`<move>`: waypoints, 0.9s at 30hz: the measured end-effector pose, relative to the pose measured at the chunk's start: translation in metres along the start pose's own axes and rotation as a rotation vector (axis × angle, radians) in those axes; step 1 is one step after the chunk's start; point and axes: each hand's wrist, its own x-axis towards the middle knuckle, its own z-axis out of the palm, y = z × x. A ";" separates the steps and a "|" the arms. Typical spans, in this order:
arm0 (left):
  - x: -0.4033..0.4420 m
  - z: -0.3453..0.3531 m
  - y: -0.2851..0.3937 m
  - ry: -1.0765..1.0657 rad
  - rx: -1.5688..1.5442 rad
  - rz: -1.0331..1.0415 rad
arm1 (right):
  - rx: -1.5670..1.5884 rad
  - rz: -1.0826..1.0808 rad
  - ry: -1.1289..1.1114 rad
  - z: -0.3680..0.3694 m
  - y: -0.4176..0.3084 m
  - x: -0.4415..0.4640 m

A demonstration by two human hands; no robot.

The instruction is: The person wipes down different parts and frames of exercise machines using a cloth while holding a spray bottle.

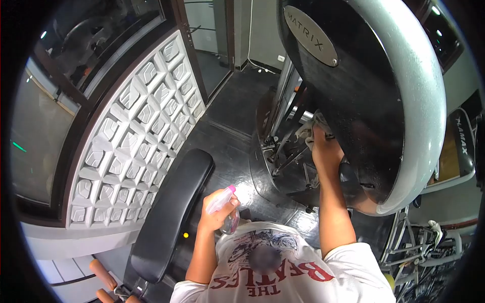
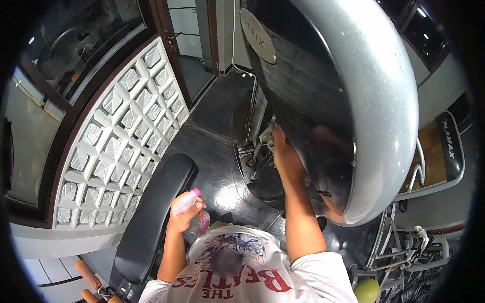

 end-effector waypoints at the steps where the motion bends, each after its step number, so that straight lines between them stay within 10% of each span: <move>1: 0.003 -0.002 0.001 -0.009 0.006 0.014 | 0.067 -0.014 0.016 0.003 0.013 -0.002; 7: 0.003 -0.017 0.001 -0.011 0.047 0.040 | 0.010 -0.188 0.046 0.009 0.024 -0.007; 12: -0.007 -0.028 -0.003 0.062 -0.030 0.016 | 0.131 0.465 -0.242 0.039 0.139 -0.078; 27: -0.007 -0.040 -0.001 0.050 0.024 -0.022 | 0.308 0.088 0.052 0.055 0.115 -0.064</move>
